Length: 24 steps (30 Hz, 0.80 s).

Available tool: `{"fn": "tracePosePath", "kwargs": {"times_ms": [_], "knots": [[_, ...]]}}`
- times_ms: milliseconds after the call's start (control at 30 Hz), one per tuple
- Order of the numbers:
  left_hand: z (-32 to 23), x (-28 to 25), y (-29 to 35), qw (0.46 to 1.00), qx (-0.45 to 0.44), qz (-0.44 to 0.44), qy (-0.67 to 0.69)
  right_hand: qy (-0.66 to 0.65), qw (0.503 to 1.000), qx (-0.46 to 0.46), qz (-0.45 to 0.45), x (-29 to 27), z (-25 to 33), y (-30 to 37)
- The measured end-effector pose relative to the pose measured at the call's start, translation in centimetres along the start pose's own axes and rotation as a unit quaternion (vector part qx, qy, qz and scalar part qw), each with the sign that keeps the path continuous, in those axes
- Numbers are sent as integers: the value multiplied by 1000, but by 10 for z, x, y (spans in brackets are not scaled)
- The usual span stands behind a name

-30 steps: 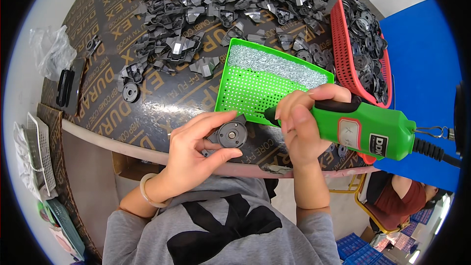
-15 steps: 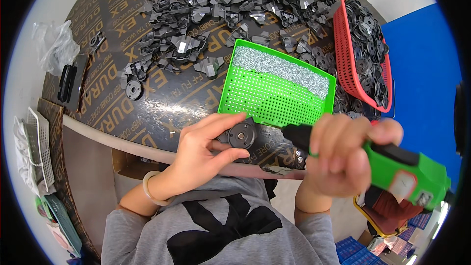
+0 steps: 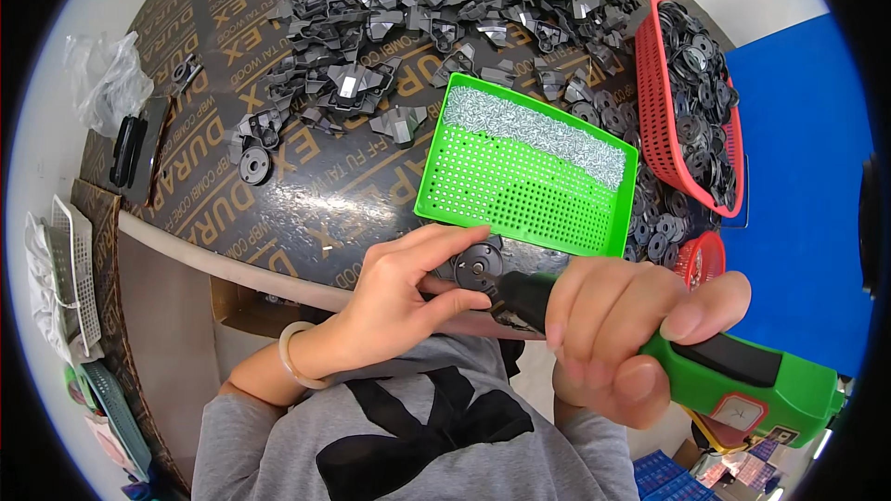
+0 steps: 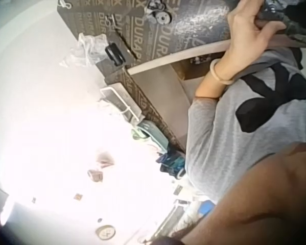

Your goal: Assembling black plastic toy components using screws and an electric screwdriver at a factory workbench.

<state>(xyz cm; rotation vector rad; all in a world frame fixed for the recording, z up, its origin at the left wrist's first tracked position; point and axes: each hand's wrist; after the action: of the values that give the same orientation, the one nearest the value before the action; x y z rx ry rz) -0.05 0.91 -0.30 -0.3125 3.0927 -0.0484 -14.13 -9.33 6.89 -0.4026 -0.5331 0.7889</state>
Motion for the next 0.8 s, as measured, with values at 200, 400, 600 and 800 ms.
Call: {"fn": "tracePosePath", "kwargs": {"times_ms": [200,400,600,800], "knots": [[-1,1,0,1000,2,9,-8,9,1000,1,7,-2,1,2],[-2,4,-1,1000,-2,16,-24,12,1000,-8,11,-3,1,4],[0,5,1,999,5,12,-30,9,1000,-3,17,-3,2,5],[-2,4,0,999,6,16,-39,14,1000,6,21,-5,4,4]]}}
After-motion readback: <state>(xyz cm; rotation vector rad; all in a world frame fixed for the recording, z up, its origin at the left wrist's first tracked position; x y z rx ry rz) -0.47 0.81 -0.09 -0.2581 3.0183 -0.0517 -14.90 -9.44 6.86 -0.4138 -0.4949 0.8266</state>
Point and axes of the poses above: each hand's wrist, its own y-axis away from the middle knuckle, its own x-axis out of the palm, z = x × y, and after that the axes turned 2 degrees about x, right-handed
